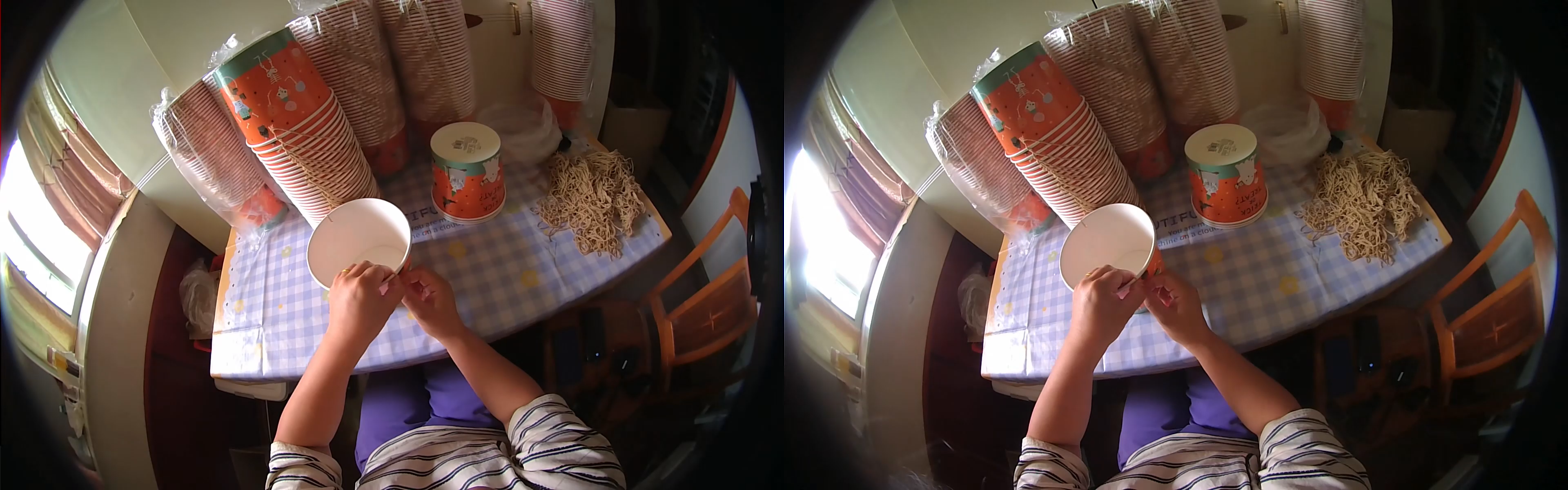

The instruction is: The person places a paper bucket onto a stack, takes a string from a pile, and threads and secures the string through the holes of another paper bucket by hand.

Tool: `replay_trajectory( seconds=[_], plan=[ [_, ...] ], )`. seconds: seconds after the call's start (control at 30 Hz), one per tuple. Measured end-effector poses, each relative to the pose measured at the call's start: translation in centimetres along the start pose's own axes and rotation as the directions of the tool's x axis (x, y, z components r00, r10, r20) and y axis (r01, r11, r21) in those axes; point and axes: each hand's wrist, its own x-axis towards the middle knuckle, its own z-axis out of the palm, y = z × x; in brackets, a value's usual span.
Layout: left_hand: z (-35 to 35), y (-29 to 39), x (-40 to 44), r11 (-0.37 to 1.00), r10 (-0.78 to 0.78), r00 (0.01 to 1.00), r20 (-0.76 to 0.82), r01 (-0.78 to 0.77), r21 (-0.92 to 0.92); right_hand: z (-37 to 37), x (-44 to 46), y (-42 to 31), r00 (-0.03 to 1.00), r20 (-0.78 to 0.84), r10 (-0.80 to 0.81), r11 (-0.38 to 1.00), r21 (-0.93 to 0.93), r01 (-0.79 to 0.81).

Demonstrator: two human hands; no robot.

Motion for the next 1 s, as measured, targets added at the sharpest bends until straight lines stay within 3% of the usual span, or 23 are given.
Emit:
replay_trajectory(
  seconds=[0.27,0.37,0.47,0.57,0.67,0.8,1.0],
  plan=[
    [-0.1,-0.3,-0.1,0.999,0.000,0.999,0.042,-0.002,0.051,0.1,0.1,-0.5,1.000,-0.027,-0.014,0.998,-0.056,0.013],
    [-0.1,-0.2,-0.2,0.999,0.012,1.000,0.011,-0.013,0.049,0.6,0.2,-1.0,0.992,-0.113,-0.059,0.998,-0.040,0.055],
    [-0.4,-0.3,-0.4,0.998,-0.064,0.995,0.071,0.064,-0.006,0.5,-0.1,-1.5,0.991,-0.125,0.040,0.999,0.014,-0.038],
    [-2.5,0.1,-0.4,0.999,-0.020,1.000,0.019,0.019,0.028,0.6,0.0,-0.9,0.983,-0.185,0.010,0.992,0.122,0.013],
    [-5.1,-1.8,-1.1,0.997,0.001,0.996,0.088,-0.008,0.079,0.0,-0.1,-0.4,0.973,-0.221,0.062,0.992,0.122,-0.036],
    [-6.4,-4.9,-2.6,0.987,0.083,0.989,0.123,-0.099,0.124,0.3,0.1,-0.5,0.964,-0.266,-0.001,0.975,0.213,0.060],
    [-3.7,-5.5,-3.5,0.988,0.076,0.993,-0.088,-0.087,-0.126,-0.1,0.0,-0.3,0.970,-0.240,0.045,0.995,0.100,-0.022]
  ],
)
